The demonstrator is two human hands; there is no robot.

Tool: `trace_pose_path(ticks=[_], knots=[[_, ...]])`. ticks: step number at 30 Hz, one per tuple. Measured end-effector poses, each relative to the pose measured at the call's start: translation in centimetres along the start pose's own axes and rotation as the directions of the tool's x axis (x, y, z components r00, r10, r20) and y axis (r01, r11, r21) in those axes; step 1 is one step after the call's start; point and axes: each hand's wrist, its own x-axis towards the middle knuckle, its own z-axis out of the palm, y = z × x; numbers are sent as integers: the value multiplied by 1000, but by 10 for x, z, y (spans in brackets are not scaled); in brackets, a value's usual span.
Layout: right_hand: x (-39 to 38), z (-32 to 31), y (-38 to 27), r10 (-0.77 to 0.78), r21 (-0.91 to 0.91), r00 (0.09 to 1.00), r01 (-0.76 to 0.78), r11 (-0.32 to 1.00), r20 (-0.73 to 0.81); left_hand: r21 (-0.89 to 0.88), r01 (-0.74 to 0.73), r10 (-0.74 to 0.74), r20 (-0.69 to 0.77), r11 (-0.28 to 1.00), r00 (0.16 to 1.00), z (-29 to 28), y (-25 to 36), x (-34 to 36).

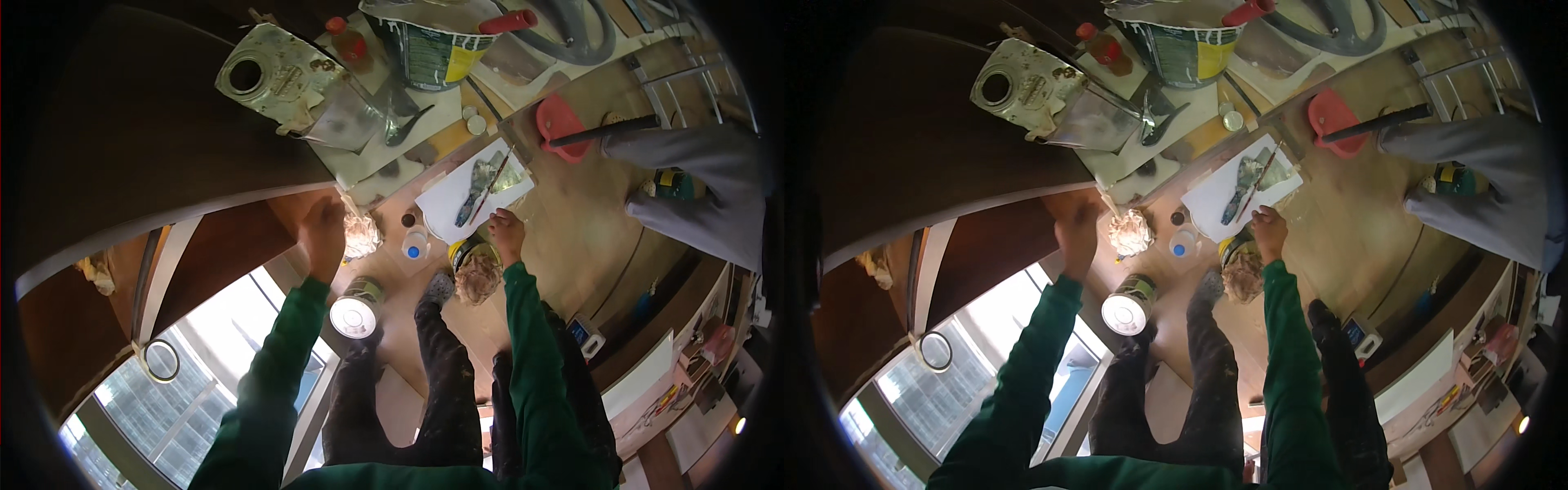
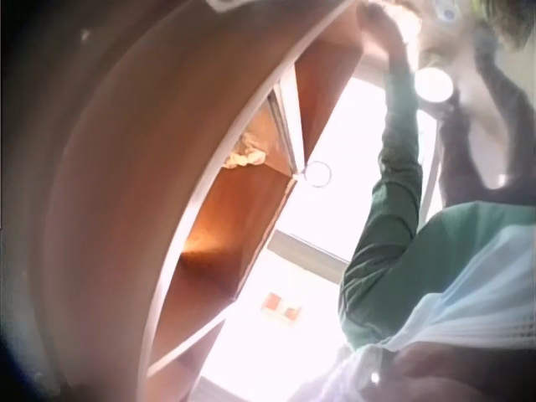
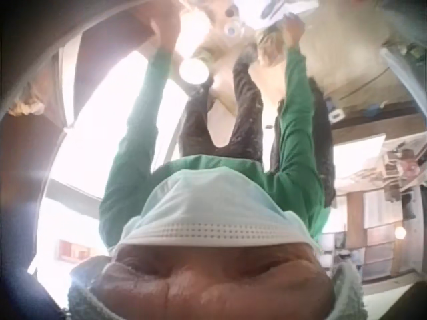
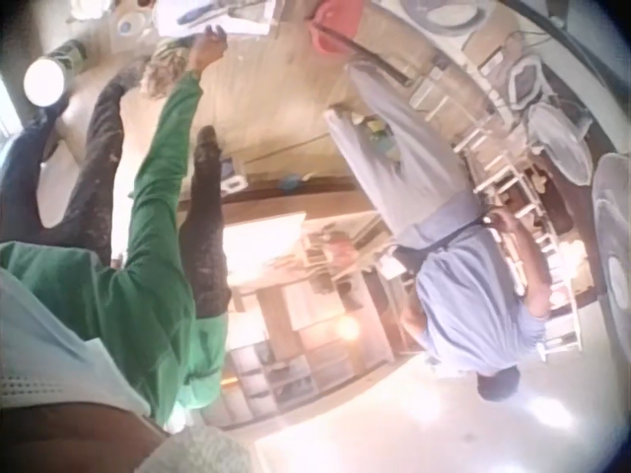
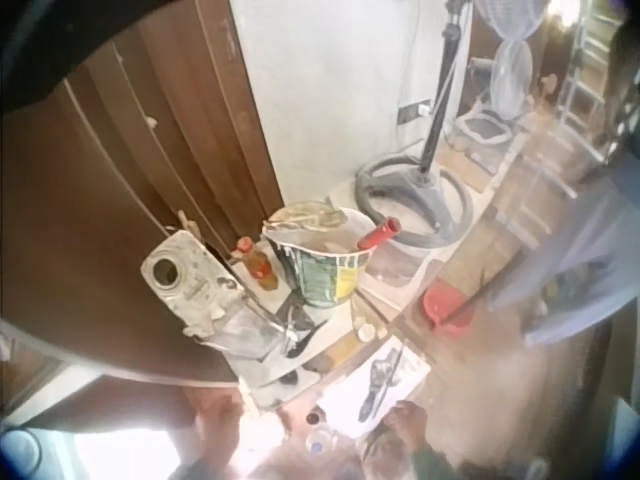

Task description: The person applies masking tape along the edge of a wooden cabinet shelf, then uses a brush to apply a dark liquid to the taped seam. The person handles a plastic-wrapped item and a small container of liquid during the process.

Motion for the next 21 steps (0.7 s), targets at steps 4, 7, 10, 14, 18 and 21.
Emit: trace_pose_path(ticks=[4,7,10,14,18,21], knots=[[-42,34,-66,-154,-4,971,157,988,182,224,92,-73,-93,970,993,51,14,31],[-53,74,-119,-286,26,924,289,957,252,237,219,-188,-145,947,971,73,-6,43],[-44,94,-147,-385,-14,896,398,917,223,155,206,-188,-121,966,975,70,-5,34],[-40,103,-160,-397,22,893,402,915,213,121,102,-87,-122,987,989,35,5,1],[-70,87,-148,-335,93,905,322,942,264,67,253,-251,-42,965,967,-35,15,-56],[-81,74,-125,-248,26,933,250,968,262,-19,278,-278,-2,960,961,-80,14,-94]])
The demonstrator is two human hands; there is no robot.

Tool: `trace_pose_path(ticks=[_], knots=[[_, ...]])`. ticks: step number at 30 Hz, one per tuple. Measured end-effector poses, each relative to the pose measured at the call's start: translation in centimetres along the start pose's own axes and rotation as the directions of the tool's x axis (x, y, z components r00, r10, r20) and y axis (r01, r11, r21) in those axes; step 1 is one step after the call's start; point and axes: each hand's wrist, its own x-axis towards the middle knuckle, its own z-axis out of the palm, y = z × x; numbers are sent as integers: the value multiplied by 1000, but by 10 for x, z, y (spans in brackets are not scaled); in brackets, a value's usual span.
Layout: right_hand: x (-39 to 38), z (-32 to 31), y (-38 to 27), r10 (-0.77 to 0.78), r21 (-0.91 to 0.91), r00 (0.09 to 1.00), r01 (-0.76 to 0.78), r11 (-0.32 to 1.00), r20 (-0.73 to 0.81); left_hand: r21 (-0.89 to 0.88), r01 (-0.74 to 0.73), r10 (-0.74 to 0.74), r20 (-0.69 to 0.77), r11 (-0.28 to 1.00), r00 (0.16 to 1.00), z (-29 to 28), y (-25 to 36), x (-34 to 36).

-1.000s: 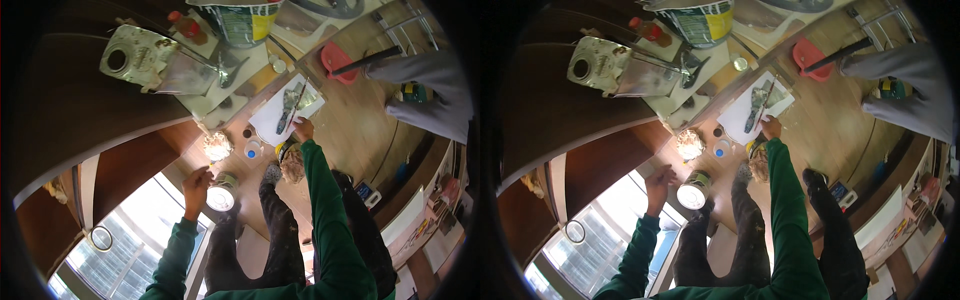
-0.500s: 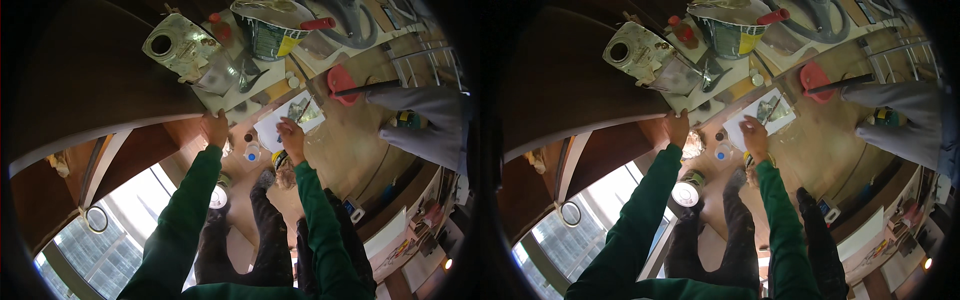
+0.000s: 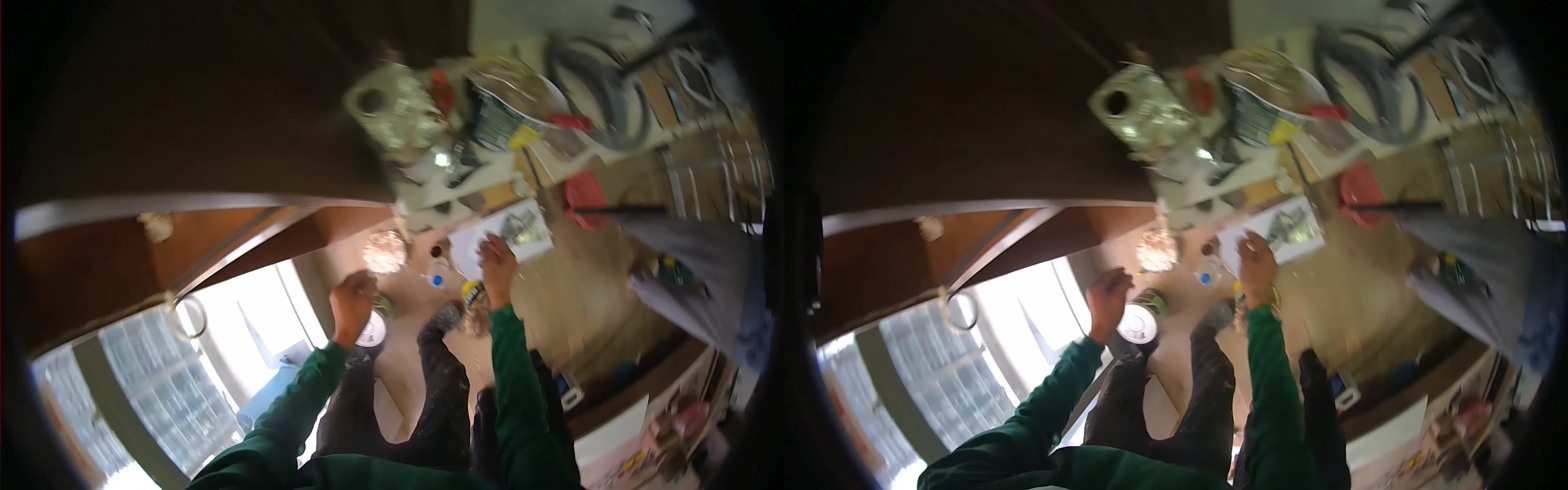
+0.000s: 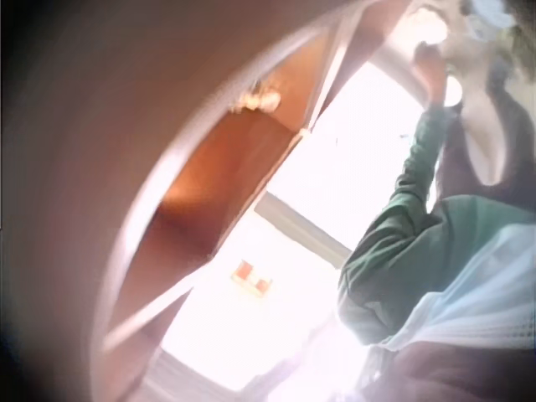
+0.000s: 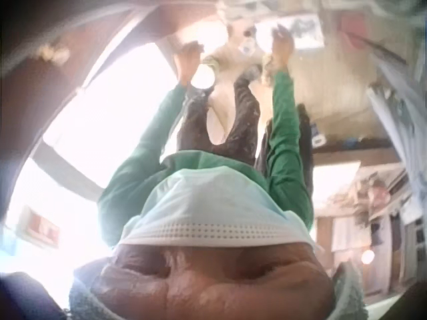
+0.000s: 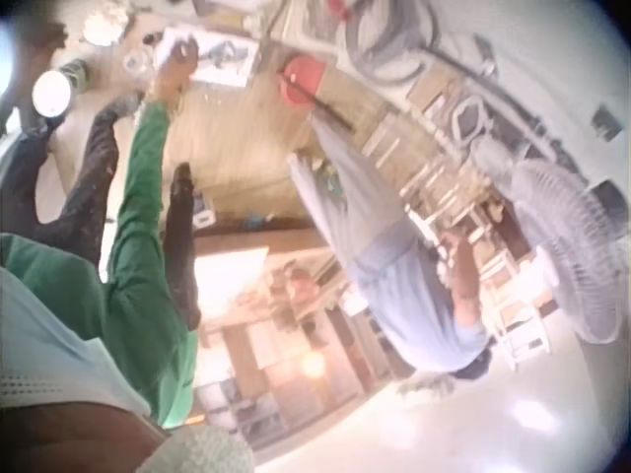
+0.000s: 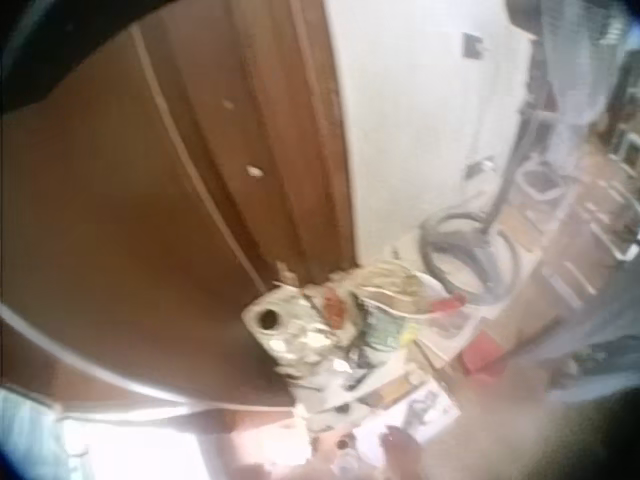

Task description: The person applies masking tape along the edge of a wooden cabinet shelf, then uses a brush to apply a dark liquid to the taped seam. The person handles a plastic-wrapped item and a small container of liquid during the process.

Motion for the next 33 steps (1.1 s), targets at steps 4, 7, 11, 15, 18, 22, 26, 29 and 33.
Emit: trace_pose_path(ticks=[4,7,11,15,18,22,26,29,33], knots=[[-51,-13,-5,34,44,999,-36,998,38,-189,-68,49,-102,980,994,-82,77,-61],[-88,-22,18,-24,-105,999,27,994,34,141,-429,448,-392,892,803,-165,123,-56],[-143,-27,18,-34,-86,999,37,996,35,372,-503,625,-438,780,646,-266,167,43],[-169,-26,31,-8,-212,1000,5,977,-12,831,-541,774,256,130,579,-295,180,170],[-235,0,-36,-336,-189,939,319,929,-69,786,-607,676,386,115,627,-365,91,258],[-275,-17,-115,-127,-283,978,76,956,-167,847,-506,661,289,160,692,-395,84,359],[-295,-30,-134,-131,-235,959,70,969,-252,856,-494,638,296,154,711,-356,259,215],[-308,6,-159,-158,-80,965,145,986,-209,816,-560,694,321,143,645,-379,258,195],[-315,104,-225,-358,-85,926,369,926,122,835,-528,598,345,156,723,-430,226,170]])
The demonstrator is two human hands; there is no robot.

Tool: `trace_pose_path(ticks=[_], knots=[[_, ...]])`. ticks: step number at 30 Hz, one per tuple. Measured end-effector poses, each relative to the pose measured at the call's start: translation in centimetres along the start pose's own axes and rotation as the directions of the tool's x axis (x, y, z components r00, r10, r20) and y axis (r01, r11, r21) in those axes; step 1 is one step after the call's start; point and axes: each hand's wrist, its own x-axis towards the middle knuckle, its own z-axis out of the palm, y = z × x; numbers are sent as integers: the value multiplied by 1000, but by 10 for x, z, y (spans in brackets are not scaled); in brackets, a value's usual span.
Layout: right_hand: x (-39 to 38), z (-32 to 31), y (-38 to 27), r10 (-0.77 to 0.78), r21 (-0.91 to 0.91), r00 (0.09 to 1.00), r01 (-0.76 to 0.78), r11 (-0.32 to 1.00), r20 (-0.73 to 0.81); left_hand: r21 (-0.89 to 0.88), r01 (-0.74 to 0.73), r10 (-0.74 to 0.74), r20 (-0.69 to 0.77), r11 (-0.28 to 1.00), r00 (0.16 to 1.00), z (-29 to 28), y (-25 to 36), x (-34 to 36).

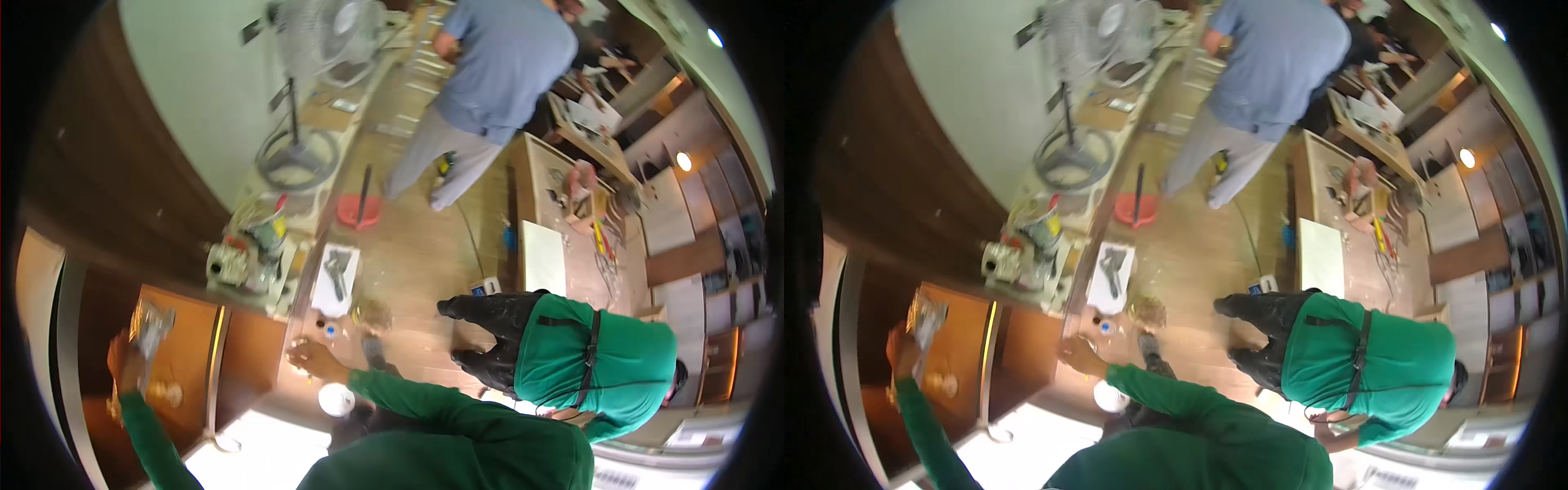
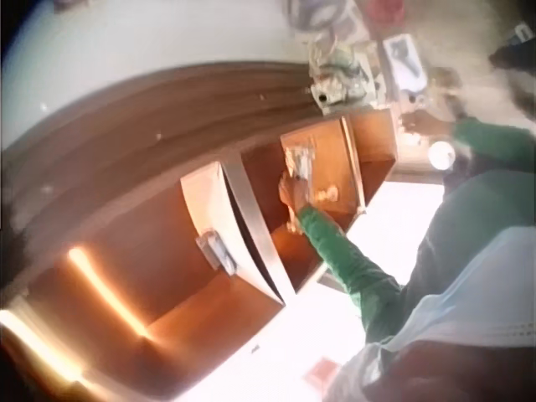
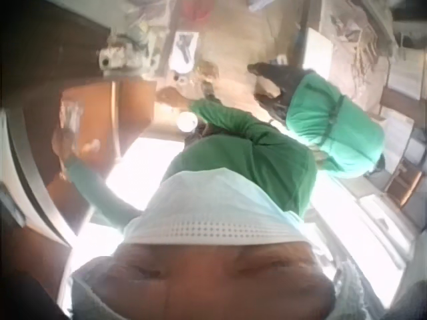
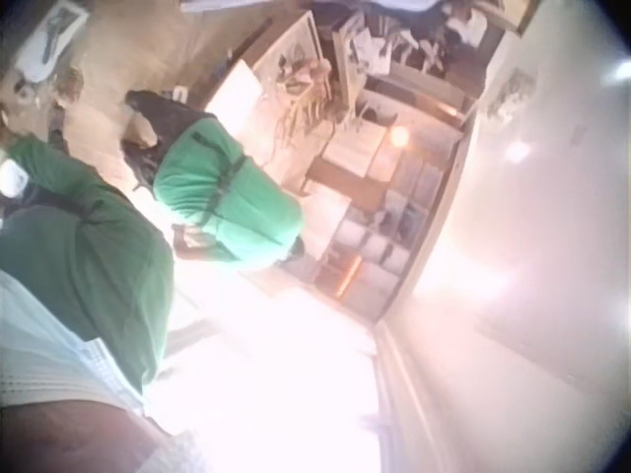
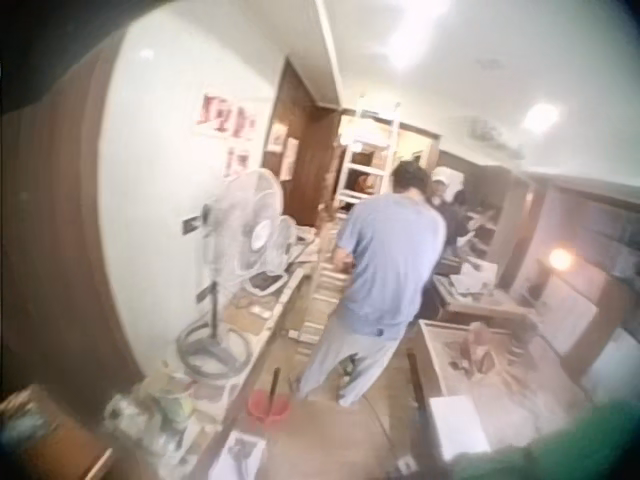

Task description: The person applies masking tape along the edge of a wooden cabinet shelf, then uses a brush to apply a dark liquid to the taped seam. The person handles a plastic-wrapped item and a small container of liquid during the process.

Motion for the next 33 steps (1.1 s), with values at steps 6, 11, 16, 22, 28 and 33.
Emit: trace_pose_path(ticks=[6,11,16,22,28,33], knots=[[97,91,11,-22,724,965,-180,666,260,-103,-139,118,-190,985,975,-33,41,55],[87,134,-56,596,527,766,-618,583,239,-175,55,-61,-34,983,998,-53,32,16],[114,134,-114,366,526,801,-590,613,473,49,-160,160,12,986,987,-72,24,13],[118,131,-197,-61,834,832,-550,43,551,-681,231,74,388,695,919,-109,90,-33],[99,83,-215,-46,873,873,-482,70,486,-924,2,-182,-73,382,981,-98,142,-155],[73,59,-222,-116,853,847,-521,15,519,-802,-102,-144,-228,588,963,-100,161,-215]])
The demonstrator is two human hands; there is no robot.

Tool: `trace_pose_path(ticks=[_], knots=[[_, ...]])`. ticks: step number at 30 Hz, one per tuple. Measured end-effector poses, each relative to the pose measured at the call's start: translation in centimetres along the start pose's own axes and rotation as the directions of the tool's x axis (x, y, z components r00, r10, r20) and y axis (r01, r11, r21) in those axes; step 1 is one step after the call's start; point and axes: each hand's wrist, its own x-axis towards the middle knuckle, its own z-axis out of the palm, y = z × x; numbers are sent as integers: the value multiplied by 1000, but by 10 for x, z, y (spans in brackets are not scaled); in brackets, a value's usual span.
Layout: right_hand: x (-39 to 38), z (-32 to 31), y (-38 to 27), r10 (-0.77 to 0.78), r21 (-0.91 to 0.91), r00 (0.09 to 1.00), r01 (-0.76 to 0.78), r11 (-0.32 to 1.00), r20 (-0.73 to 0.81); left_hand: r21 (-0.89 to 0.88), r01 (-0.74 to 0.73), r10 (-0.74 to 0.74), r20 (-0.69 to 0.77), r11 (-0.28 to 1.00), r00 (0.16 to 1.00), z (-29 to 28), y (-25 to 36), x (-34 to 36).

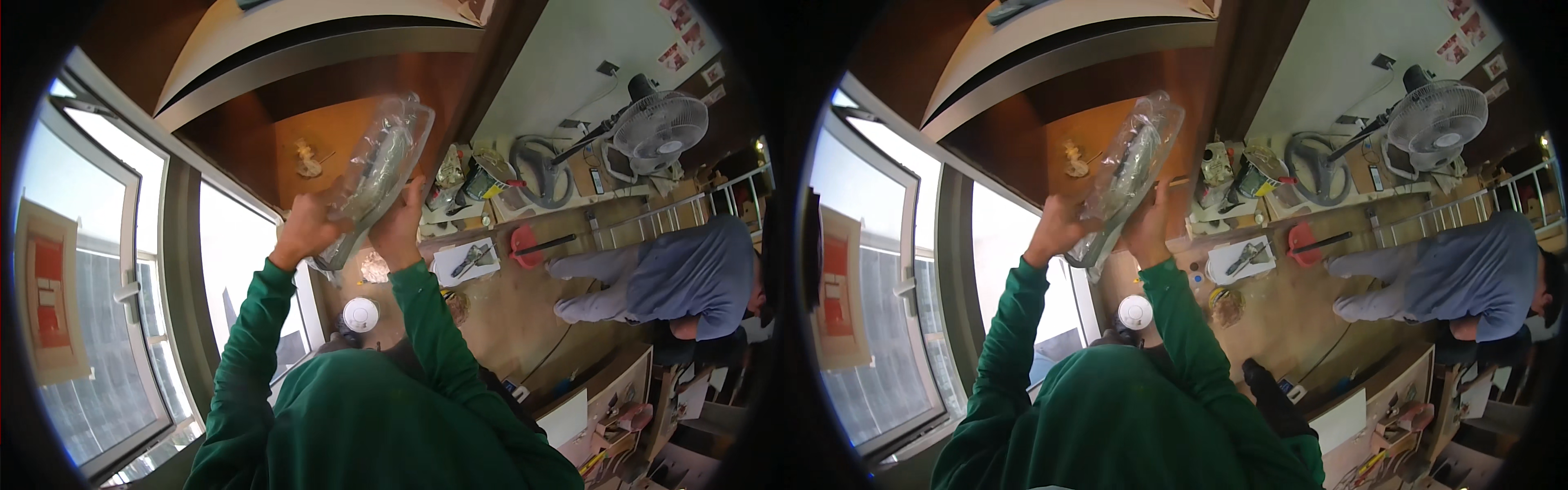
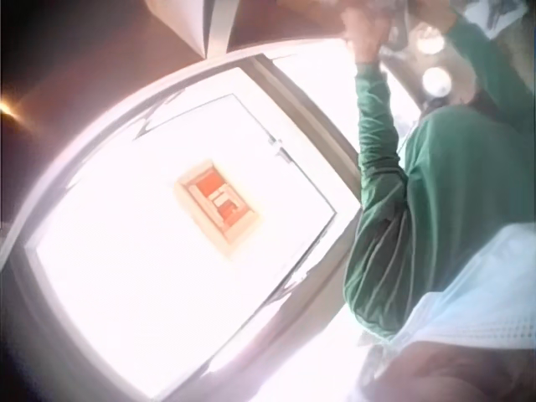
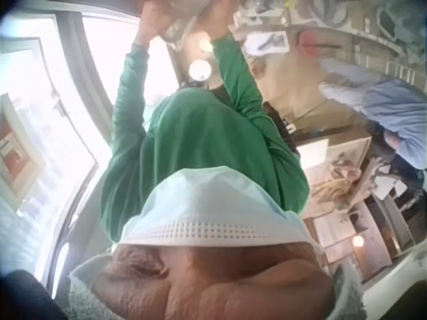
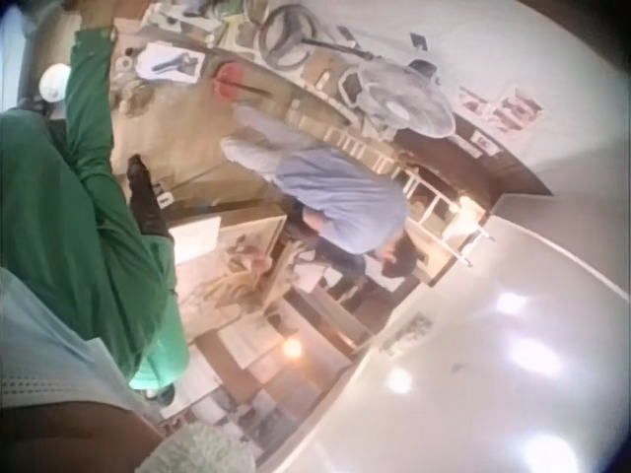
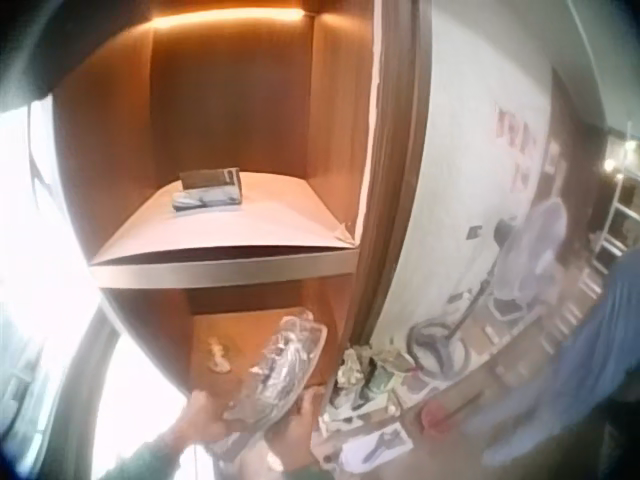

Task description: The person applies masking tape along the edge of a wooden cabinet shelf, then uses a brush to apply a dark liquid to the taped seam. The person handles a plastic-wrapped item and a small container of liquid during the process.

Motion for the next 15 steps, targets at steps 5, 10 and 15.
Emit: trace_pose_path(ticks=[5,10,15], knots=[[1,-18,-3,112,-296,990,-133,946,-86,-579,283,-217,182,764,959,-53,-19,-4],[-12,5,-15,190,-245,969,-225,943,-158,-849,431,-427,283,305,859,-82,-1,-8],[-11,-31,-3,69,-421,987,-124,899,-143,-822,428,-378,285,376,881,-106,-14,-16]])
